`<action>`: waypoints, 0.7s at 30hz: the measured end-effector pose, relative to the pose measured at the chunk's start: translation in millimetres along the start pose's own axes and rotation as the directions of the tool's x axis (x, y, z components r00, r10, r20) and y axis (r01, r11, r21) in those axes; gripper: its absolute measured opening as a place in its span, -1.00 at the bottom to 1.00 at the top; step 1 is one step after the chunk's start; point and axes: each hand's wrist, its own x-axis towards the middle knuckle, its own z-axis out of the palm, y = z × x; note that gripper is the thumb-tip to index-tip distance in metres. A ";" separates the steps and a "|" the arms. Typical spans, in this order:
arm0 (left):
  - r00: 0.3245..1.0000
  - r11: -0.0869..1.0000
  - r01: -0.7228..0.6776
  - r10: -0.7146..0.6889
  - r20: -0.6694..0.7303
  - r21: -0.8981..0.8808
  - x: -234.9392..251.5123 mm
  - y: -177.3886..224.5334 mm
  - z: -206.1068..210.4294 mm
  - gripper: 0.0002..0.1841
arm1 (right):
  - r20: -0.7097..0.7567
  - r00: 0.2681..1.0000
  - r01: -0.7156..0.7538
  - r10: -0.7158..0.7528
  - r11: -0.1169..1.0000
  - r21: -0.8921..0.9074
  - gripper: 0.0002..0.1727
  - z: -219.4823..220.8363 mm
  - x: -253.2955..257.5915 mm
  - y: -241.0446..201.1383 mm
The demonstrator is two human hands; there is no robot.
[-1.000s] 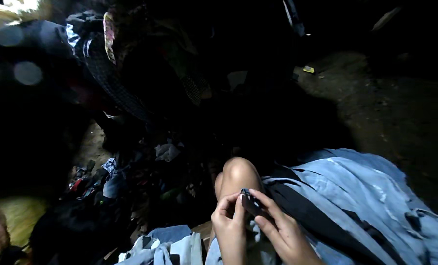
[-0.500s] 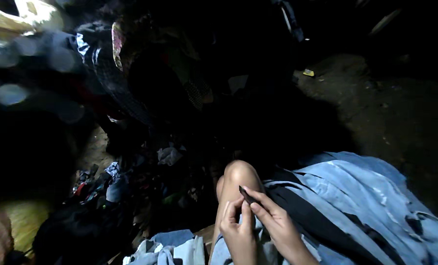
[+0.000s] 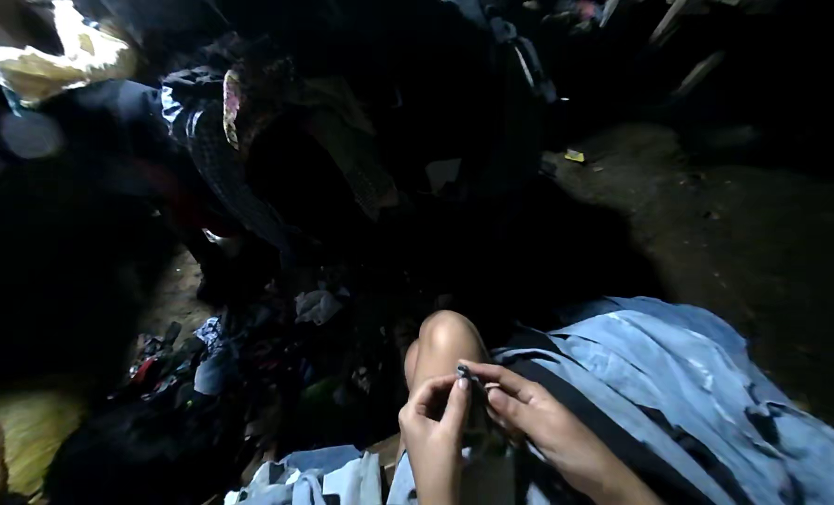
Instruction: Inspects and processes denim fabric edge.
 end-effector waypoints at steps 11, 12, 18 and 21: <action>0.998 0.999 0.047 -0.048 -0.034 -0.026 -1.4 -0.6 1.9 -0.83 | -0.116 0.920 0.179 -0.375 0.665 -0.725 -0.39 19.6 -9.6 26.2; 0.998 0.999 0.039 -0.041 -0.044 -0.038 -2.4 -2.2 2.5 -0.83 | -0.127 0.924 0.189 -0.360 0.720 -0.668 -0.39 21.1 -9.7 29.0; 0.995 0.998 -0.022 0.016 -0.095 -0.062 -1.6 -6.6 5.6 -0.85 | -0.133 0.953 0.217 -0.272 0.920 -0.325 -0.44 31.1 -10.6 23.9; 0.994 0.998 -0.033 0.027 -0.102 -0.059 -2.2 -8.0 6.9 -0.86 | -0.097 0.956 0.236 -0.278 0.920 -0.313 -0.45 28.6 -10.3 22.7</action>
